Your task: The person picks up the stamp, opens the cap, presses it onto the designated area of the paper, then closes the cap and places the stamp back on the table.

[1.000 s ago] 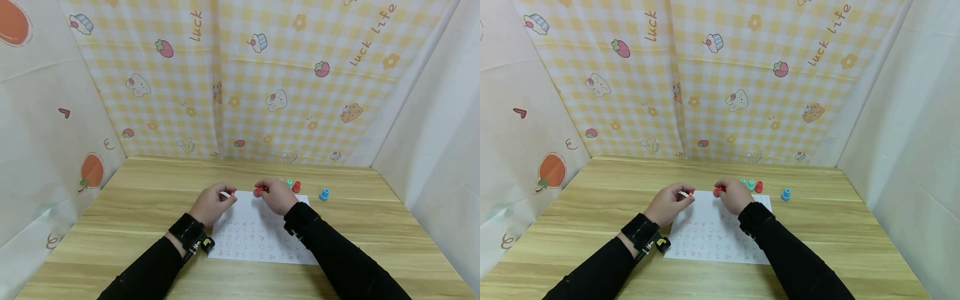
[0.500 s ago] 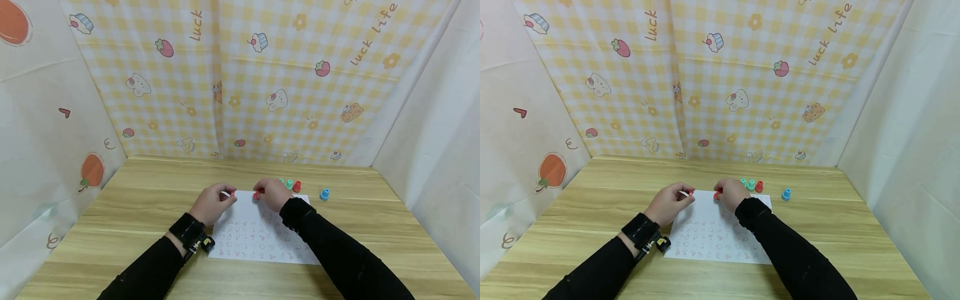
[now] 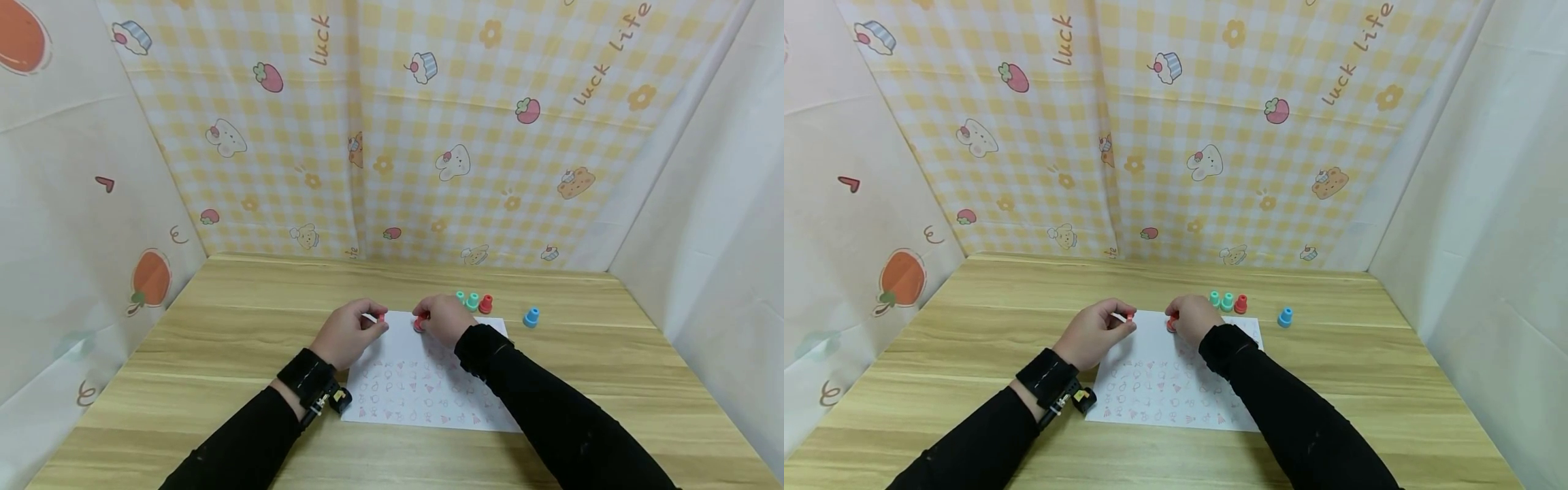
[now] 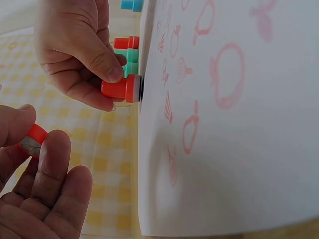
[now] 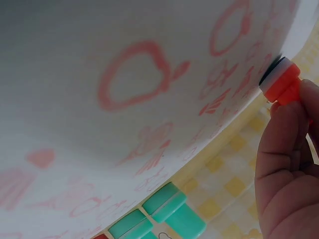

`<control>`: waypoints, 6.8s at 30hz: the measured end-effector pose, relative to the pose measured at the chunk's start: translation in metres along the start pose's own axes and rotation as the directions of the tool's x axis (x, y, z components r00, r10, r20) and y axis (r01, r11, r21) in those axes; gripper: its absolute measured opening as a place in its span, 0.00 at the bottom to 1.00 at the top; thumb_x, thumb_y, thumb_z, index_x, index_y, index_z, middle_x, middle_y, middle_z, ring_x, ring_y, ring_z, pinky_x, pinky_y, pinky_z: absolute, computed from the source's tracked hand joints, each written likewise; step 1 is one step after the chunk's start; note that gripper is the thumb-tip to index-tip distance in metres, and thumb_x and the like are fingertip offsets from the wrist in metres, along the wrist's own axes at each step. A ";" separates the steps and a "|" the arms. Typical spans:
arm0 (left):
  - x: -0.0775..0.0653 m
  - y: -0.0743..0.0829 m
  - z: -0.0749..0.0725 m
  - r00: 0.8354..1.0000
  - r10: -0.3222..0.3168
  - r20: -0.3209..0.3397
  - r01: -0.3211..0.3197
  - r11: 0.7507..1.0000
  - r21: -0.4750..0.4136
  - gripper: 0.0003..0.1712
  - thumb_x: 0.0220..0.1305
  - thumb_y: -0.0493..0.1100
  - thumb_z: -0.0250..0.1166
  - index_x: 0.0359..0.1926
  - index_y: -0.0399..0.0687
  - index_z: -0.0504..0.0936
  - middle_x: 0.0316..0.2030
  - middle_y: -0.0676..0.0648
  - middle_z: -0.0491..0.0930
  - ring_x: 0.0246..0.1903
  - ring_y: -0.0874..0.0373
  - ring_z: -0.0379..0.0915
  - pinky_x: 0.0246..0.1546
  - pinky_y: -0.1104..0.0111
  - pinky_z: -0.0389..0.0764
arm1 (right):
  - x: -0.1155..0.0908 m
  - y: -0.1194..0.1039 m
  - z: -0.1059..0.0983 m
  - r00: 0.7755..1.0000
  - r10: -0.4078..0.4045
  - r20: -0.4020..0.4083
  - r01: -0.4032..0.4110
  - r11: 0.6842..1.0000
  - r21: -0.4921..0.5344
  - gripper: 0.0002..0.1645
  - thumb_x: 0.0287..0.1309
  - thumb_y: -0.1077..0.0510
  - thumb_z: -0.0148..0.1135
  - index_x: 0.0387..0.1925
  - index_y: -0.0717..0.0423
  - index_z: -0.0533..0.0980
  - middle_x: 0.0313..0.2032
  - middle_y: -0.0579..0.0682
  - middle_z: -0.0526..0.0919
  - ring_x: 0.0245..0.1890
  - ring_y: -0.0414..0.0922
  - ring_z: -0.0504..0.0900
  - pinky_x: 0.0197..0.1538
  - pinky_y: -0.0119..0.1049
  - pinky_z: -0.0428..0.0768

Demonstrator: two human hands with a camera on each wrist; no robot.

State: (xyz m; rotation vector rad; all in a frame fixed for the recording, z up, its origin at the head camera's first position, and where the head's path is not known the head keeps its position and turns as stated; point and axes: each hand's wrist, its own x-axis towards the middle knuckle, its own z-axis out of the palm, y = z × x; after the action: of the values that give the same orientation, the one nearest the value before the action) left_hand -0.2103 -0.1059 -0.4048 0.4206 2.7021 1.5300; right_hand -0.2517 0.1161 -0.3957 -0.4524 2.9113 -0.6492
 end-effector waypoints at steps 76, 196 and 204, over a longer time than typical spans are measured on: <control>-0.004 0.010 0.009 0.998 0.009 0.054 -0.004 0.996 -0.090 0.18 0.72 0.39 0.69 0.60 0.43 0.83 0.51 0.43 0.85 0.41 0.61 0.85 0.40 0.71 0.83 | -0.036 0.015 -0.022 0.995 0.048 -0.092 0.008 0.849 0.528 0.06 0.74 0.57 0.63 0.44 0.57 0.81 0.39 0.62 0.89 0.34 0.46 0.84 0.40 0.39 0.83; -0.003 -0.010 -0.034 0.985 -0.033 0.171 -0.063 0.849 0.524 0.37 0.73 0.55 0.68 0.75 0.46 0.71 0.78 0.34 0.63 0.80 0.30 0.51 0.77 0.36 0.58 | -0.091 0.134 -0.068 0.960 0.232 -0.160 -0.230 0.973 0.033 0.14 0.72 0.64 0.62 0.55 0.65 0.80 0.44 0.58 0.86 0.44 0.54 0.81 0.53 0.52 0.80; -0.004 -0.010 -0.035 0.984 -0.043 0.174 -0.058 0.843 0.535 0.38 0.73 0.56 0.67 0.76 0.46 0.70 0.79 0.34 0.62 0.80 0.30 0.50 0.78 0.37 0.56 | -0.093 0.141 -0.068 0.955 0.269 -0.123 -0.268 0.963 0.025 0.07 0.72 0.64 0.61 0.48 0.62 0.79 0.41 0.57 0.84 0.39 0.52 0.78 0.46 0.45 0.79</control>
State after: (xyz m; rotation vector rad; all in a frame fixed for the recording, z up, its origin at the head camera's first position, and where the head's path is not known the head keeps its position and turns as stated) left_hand -0.2136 -0.1414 -0.3955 0.5409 2.9378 0.6522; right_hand -0.2130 0.2936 -0.3900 -0.0099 3.0065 -0.6685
